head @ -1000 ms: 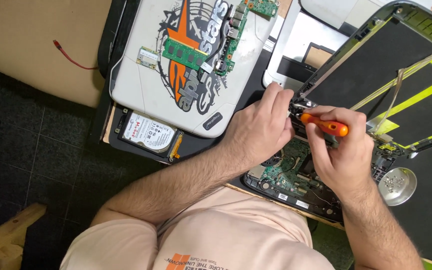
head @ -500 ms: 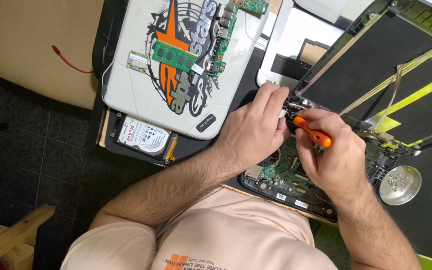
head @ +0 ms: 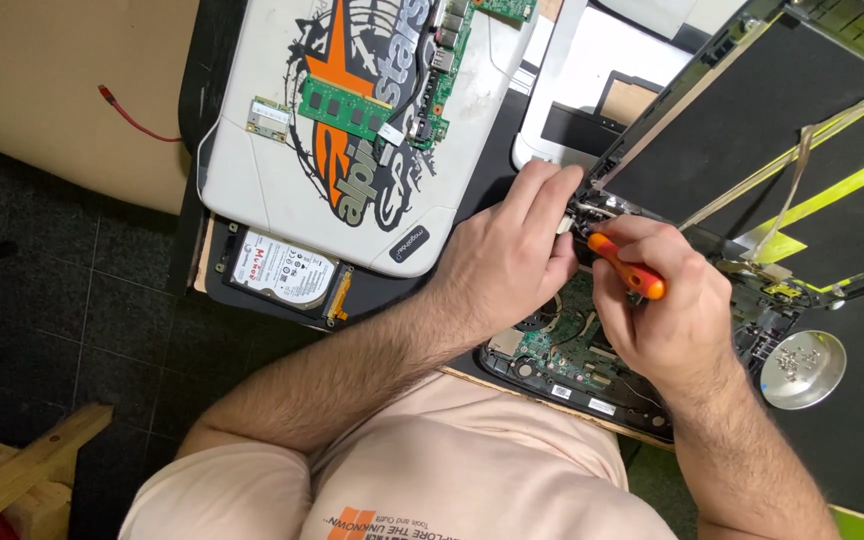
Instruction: Disassembling a laptop by removing screws from the motherboard and disconnecting internal components like ribbon cables and RAM.
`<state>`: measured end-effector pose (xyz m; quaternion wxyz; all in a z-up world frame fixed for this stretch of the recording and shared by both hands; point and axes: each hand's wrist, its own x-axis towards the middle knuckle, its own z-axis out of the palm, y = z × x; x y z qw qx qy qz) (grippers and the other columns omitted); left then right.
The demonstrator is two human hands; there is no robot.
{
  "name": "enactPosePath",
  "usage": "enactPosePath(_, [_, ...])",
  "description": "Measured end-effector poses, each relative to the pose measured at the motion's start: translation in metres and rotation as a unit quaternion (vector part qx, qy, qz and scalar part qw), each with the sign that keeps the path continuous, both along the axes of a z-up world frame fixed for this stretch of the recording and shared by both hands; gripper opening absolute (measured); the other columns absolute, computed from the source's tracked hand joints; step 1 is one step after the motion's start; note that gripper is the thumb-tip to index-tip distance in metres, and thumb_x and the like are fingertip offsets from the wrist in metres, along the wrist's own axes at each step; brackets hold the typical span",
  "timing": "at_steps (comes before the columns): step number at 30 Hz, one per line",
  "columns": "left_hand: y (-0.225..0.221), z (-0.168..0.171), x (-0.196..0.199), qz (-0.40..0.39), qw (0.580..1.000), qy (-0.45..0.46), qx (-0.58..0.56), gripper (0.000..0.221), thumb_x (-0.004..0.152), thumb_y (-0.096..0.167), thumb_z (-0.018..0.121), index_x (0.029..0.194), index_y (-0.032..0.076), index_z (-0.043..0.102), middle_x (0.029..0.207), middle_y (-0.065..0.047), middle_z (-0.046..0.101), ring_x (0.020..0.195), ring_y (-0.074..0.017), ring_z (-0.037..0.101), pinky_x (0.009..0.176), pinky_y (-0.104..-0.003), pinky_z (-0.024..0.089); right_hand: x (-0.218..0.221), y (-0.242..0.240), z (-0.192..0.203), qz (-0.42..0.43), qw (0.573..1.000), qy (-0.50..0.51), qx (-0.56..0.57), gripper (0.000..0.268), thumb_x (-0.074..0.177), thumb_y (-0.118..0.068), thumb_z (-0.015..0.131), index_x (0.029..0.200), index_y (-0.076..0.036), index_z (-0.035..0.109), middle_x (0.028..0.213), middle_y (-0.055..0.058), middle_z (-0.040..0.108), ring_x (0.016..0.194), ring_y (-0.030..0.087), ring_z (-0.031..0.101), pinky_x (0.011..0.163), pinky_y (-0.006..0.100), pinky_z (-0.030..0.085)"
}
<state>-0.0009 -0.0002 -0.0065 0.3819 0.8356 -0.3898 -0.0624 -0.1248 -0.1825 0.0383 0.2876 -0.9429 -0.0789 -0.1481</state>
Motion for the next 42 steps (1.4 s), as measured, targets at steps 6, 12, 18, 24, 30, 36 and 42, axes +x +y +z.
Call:
enactPosePath(6, [0.001,-0.001,-0.002,0.012,1.0,-0.018,-0.006,0.072,0.101,0.009,0.085,0.168,0.005,0.059,0.154,-0.01,0.067,0.108,-0.0319,0.088,0.081,-0.044,0.075,-0.002,0.0,-0.001,-0.007,0.998,-0.011,0.067,0.032,0.12,0.011,0.073,0.134,0.005,0.045,0.134,0.041,0.078,0.12,0.051,0.085,0.103,0.052,0.068])
enactPosePath(12, [-0.001,-0.004,-0.003,0.007,1.0,-0.026,0.009,0.074,0.102,0.011,0.088,0.169,0.004,0.058,0.151,-0.011,0.066,0.097,-0.0303,0.088,0.071,-0.043,0.072,0.002,-0.001,-0.004,0.003,0.999,-0.016,0.04,0.03,0.123,0.008,0.071,0.135,0.005,0.044,0.134,0.041,0.079,0.12,0.053,0.085,0.101,0.052,0.069])
enactPosePath(18, [-0.001,-0.005,-0.004,0.017,0.998,-0.053,0.014,0.073,0.102,0.011,0.085,0.17,0.005,0.059,0.152,-0.011,0.068,0.097,-0.0276,0.088,0.071,-0.041,0.07,0.002,0.0,-0.002,0.003,0.999,-0.02,0.027,0.029,0.121,0.011,0.072,0.134,0.008,0.046,0.133,0.042,0.078,0.12,0.053,0.086,0.097,0.05,0.069])
enactPosePath(24, [-0.002,-0.003,-0.005,0.023,0.997,-0.066,0.014,0.076,0.101,0.008,0.083,0.172,0.002,0.059,0.151,-0.012,0.069,0.094,-0.0276,0.087,0.068,-0.041,0.07,0.004,0.001,-0.002,0.016,0.999,-0.03,-0.026,0.027,0.122,0.01,0.072,0.135,0.009,0.048,0.132,0.039,0.079,0.118,0.051,0.086,0.095,0.049,0.07])
enactPosePath(30, [-0.004,-0.003,-0.005,0.03,0.998,-0.061,0.014,0.075,0.101,0.008,0.083,0.172,0.004,0.059,0.152,-0.01,0.069,0.094,-0.0273,0.088,0.067,-0.041,0.07,0.003,0.001,0.001,-0.032,0.998,0.026,0.053,0.033,0.123,0.009,0.072,0.138,0.003,0.043,0.137,0.034,0.079,0.122,0.047,0.084,0.102,0.051,0.064])
enactPosePath(36, [-0.003,0.002,-0.003,0.019,1.0,0.003,0.004,0.071,0.101,0.007,0.078,0.169,0.005,0.057,0.153,-0.011,0.066,0.091,-0.0356,0.088,0.062,-0.05,0.068,0.007,0.003,0.004,0.008,1.0,0.006,0.011,0.032,0.122,0.013,0.069,0.139,0.006,0.042,0.132,0.037,0.076,0.117,0.052,0.084,0.094,0.05,0.066])
enactPosePath(42, [-0.005,0.001,-0.003,0.026,1.0,-0.002,0.001,0.071,0.1,0.008,0.079,0.167,0.005,0.058,0.149,-0.011,0.067,0.091,-0.0348,0.088,0.061,-0.05,0.068,0.005,0.004,0.004,-0.018,1.0,0.024,0.004,0.034,0.122,0.013,0.07,0.14,0.005,0.042,0.135,0.033,0.078,0.118,0.048,0.084,0.092,0.05,0.064])
